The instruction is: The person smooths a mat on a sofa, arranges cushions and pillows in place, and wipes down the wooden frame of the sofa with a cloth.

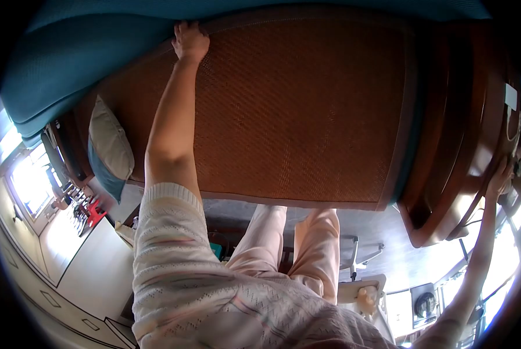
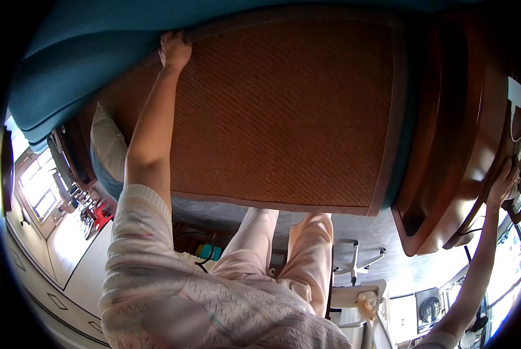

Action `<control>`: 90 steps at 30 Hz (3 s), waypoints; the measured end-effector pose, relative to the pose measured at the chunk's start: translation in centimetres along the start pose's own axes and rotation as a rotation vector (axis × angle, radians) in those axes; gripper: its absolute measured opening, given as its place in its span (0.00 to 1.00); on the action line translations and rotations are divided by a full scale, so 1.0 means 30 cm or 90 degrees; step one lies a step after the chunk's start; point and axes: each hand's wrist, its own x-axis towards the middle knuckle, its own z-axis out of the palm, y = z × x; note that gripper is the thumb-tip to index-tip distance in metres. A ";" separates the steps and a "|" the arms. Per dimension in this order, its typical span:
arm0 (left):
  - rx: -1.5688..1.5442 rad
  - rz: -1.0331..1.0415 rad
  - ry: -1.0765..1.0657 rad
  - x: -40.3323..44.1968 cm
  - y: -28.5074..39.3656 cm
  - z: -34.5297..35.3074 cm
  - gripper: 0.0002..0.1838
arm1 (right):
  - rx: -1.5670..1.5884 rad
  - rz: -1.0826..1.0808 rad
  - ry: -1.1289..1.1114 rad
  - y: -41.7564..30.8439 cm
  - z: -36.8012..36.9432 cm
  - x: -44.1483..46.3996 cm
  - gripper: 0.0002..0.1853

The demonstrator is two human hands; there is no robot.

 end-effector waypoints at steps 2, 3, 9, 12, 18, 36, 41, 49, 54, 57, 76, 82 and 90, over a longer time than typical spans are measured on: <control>0.007 -0.002 -0.007 -0.081 0.021 -0.014 0.23 | 0.017 0.048 0.005 -0.017 0.001 0.001 0.33; 0.009 -0.001 -0.014 -0.115 0.038 -0.011 0.24 | -0.003 0.043 0.014 -0.011 0.009 -0.003 0.33; -0.047 -0.097 -0.141 0.061 0.010 -0.009 0.27 | 0.049 0.061 0.044 -0.021 0.000 -0.003 0.29; -0.153 0.101 0.120 -0.241 0.254 0.041 0.30 | 0.069 0.073 0.022 -0.236 -0.078 -0.027 0.32; -0.088 0.345 0.037 -0.683 0.908 0.110 0.32 | 0.056 0.058 0.003 -0.215 -0.064 -0.014 0.36; -0.413 0.563 -0.328 -1.723 0.734 -0.089 0.22 | 0.074 0.086 0.024 -0.235 -0.049 0.043 0.41; -0.289 0.197 -0.204 -1.806 0.319 -0.109 0.19 | -0.311 0.117 -0.352 -0.362 -0.234 0.124 0.34; -0.330 -0.150 -0.201 -1.884 0.023 -0.168 0.18 | -0.306 -0.174 -0.214 -0.672 -0.431 0.051 0.22; -0.324 -0.120 -0.084 -1.756 -0.024 -0.025 0.19 | 0.015 -0.447 -0.145 -1.208 -0.374 -0.391 0.21; -0.322 -0.114 0.016 -1.599 -0.100 0.021 0.19 | 0.044 -0.575 -0.246 -1.524 -0.178 -0.797 0.23; -0.350 -0.459 0.137 -1.421 -0.866 0.245 0.25 | -0.145 -0.694 -0.422 -2.073 0.176 -1.291 0.29; -0.664 -0.783 0.241 -1.459 -1.168 0.475 0.23 | -0.168 -0.609 -0.583 -2.147 0.085 -1.270 0.31; -1.184 -1.127 0.002 -1.489 -1.307 0.429 0.33 | -0.199 -0.541 -0.726 -2.244 0.014 -1.221 0.34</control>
